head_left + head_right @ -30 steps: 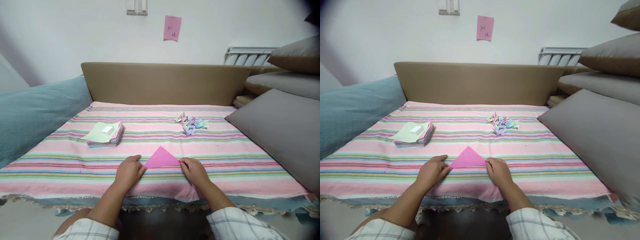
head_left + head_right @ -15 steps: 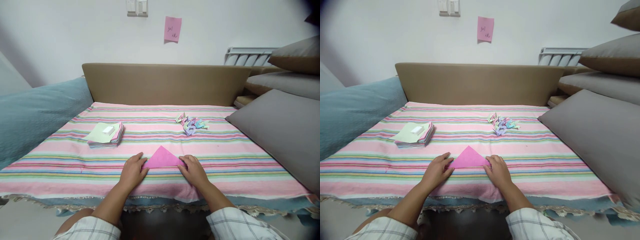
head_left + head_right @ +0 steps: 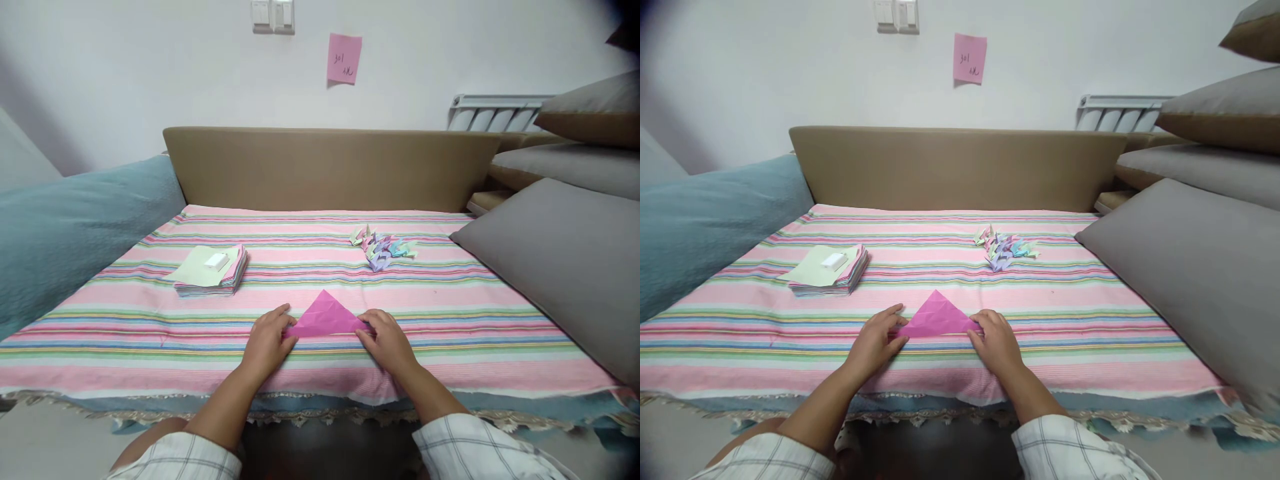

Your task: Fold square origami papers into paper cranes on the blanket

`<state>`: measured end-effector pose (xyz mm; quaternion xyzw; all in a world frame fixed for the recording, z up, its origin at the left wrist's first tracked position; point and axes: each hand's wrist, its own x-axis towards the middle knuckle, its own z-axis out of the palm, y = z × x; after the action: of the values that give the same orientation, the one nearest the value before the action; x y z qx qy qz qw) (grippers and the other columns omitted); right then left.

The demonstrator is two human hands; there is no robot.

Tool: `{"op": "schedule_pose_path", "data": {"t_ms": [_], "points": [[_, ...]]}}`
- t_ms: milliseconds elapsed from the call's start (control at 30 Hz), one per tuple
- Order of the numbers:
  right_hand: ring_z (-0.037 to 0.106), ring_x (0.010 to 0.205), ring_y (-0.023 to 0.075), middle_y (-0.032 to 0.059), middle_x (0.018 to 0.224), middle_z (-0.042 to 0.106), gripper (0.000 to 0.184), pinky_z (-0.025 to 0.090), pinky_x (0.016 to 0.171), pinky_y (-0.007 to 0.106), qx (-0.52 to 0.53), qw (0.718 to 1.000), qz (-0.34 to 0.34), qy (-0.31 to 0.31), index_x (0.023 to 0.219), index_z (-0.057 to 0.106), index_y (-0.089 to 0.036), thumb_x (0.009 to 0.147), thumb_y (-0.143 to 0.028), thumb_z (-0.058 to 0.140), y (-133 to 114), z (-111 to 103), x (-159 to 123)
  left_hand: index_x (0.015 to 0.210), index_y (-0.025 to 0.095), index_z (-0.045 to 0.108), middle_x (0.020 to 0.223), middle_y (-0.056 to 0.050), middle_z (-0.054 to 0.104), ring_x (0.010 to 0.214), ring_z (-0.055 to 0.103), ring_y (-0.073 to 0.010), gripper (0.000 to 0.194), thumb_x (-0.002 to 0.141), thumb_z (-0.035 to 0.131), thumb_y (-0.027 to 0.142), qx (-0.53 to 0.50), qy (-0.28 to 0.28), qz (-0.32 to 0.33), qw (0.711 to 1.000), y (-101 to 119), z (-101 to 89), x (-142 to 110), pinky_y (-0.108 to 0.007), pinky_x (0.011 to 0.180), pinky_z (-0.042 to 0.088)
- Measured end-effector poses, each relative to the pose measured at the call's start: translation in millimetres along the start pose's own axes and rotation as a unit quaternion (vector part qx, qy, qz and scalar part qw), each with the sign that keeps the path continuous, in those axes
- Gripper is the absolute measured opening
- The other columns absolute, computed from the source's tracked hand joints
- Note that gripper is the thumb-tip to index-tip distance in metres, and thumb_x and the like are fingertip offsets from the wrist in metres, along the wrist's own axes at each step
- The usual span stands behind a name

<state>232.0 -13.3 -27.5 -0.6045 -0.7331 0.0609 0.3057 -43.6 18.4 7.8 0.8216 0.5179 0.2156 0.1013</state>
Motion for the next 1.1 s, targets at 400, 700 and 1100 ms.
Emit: {"op": "schedule_pose_path", "data": {"t_ms": [400,700,1100], "points": [[0.053,0.096,0.021,0.0066,0.098,0.06,0.014,0.042,0.087,0.036,0.059,0.997,-0.04,0.011,0.087,0.061,-0.021,0.079,-0.016,0.051,1.5,0.7,-0.1,0.067,0.021,0.055,0.105,-0.007,0.066,0.118,0.05,-0.0226,0.008,0.072,0.053,0.015,-0.032,-0.009,0.026,0.999,1.7,2.0,0.8,-0.038,0.091,0.04],[0.051,0.1,0.0206,0.0077,0.105,0.058,0.024,0.043,0.088,0.037,0.061,0.996,-0.059,0.005,0.087,0.062,-0.02,0.076,-0.007,0.045,7.1,4.8,-2.0,0.071,0.021,0.059,0.115,-0.007,0.063,0.12,0.048,-0.0228,0.018,0.064,0.049,0.008,-0.008,-0.034,0.026,0.999,5.4,-2.3,-0.5,-0.04,0.094,0.038],[0.051,0.103,0.022,0.0087,0.11,0.058,0.041,0.043,0.088,0.039,0.073,0.995,-0.065,-0.029,0.092,0.068,-0.021,0.071,0.0,0.039,11.6,5.7,-3.1,0.076,0.021,0.068,0.122,-0.008,0.059,0.118,0.05,-0.0262,0.024,0.067,0.05,0.007,0.02,-0.038,0.052,0.998,-0.5,0.6,-1.6,-0.043,0.095,0.038]]}}
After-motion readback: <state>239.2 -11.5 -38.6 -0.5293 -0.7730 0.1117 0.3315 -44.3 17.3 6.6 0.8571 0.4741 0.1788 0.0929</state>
